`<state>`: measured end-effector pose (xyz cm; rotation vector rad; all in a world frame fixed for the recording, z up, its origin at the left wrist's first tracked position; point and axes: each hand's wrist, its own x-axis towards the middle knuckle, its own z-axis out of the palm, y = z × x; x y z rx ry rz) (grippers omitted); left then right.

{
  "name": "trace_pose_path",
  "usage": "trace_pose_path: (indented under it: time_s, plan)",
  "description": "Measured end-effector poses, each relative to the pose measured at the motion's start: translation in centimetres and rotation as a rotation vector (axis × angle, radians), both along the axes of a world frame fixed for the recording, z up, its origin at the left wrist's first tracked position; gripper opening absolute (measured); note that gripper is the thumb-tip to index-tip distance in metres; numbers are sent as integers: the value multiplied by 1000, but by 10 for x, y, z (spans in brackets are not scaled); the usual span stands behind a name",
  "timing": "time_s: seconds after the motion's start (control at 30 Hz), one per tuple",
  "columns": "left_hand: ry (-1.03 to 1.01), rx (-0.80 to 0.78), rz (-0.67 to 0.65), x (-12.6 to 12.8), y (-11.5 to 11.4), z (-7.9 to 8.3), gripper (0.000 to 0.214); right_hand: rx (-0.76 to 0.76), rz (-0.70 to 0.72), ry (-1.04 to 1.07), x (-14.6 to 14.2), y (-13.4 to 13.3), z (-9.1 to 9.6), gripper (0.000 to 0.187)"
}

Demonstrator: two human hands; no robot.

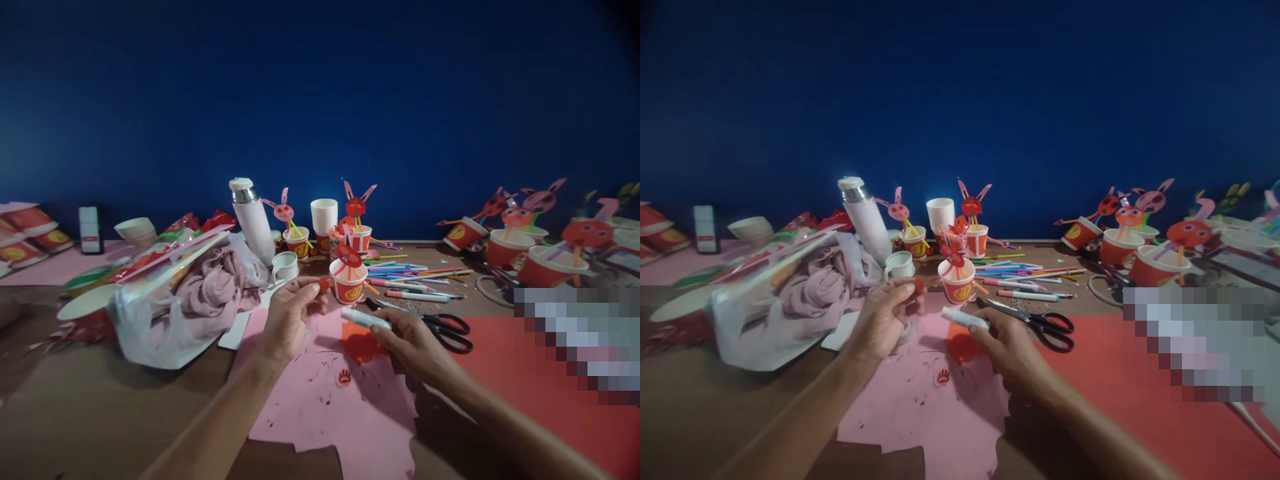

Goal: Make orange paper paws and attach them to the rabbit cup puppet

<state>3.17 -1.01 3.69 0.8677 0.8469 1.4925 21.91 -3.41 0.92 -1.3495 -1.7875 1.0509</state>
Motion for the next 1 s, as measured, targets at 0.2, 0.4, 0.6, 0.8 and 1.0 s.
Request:
trace_pose_path:
  time_s: [0.2,0.4,0.6,0.8,1.0]
  plan:
    - [-21,39,34,-8,5,2,20,269,17,-291,-3,-10,-6,23]
    - [-19,43,80,-8,9,-2,20,467,31,-571,-10,-9,-10,37]
    - [-22,43,92,-8,10,-4,21,353,15,-747,-30,-1,2,42]
    - [-23,56,78,-5,8,-5,18,254,90,-833,-65,11,7,34]
    - [-9,7,33,1,4,-5,17,225,144,-799,-66,14,10,34]
